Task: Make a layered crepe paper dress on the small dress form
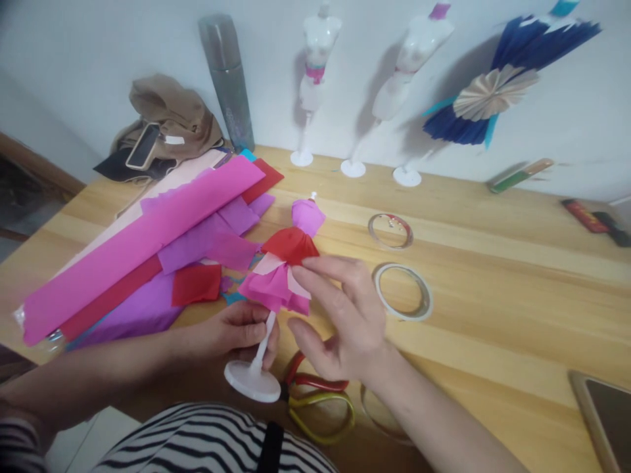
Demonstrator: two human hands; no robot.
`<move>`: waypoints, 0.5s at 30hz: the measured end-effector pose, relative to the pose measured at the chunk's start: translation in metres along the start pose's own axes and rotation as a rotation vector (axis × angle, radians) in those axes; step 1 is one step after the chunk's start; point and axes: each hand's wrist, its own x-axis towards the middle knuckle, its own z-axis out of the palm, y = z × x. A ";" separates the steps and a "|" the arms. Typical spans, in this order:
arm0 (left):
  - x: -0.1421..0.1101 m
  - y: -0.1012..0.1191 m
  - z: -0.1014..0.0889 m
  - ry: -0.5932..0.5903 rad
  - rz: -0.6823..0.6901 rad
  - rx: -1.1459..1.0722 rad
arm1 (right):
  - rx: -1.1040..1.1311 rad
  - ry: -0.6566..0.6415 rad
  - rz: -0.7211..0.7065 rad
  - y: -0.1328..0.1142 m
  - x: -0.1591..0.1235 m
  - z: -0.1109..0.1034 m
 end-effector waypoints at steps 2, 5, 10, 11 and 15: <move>0.000 0.000 0.000 0.002 0.004 0.003 | -0.002 -0.108 -0.014 0.001 -0.001 0.005; 0.002 0.001 0.001 0.002 0.016 0.049 | -0.028 -0.198 0.017 0.000 -0.002 0.013; 0.005 -0.002 0.000 0.010 0.051 0.091 | -0.052 -0.186 0.080 -0.005 -0.001 0.018; 0.006 -0.004 0.000 0.003 0.070 0.108 | -0.059 -0.175 0.080 -0.005 0.000 0.019; 0.008 -0.006 0.001 -0.019 0.148 0.252 | -0.042 -0.111 0.065 -0.006 -0.001 0.021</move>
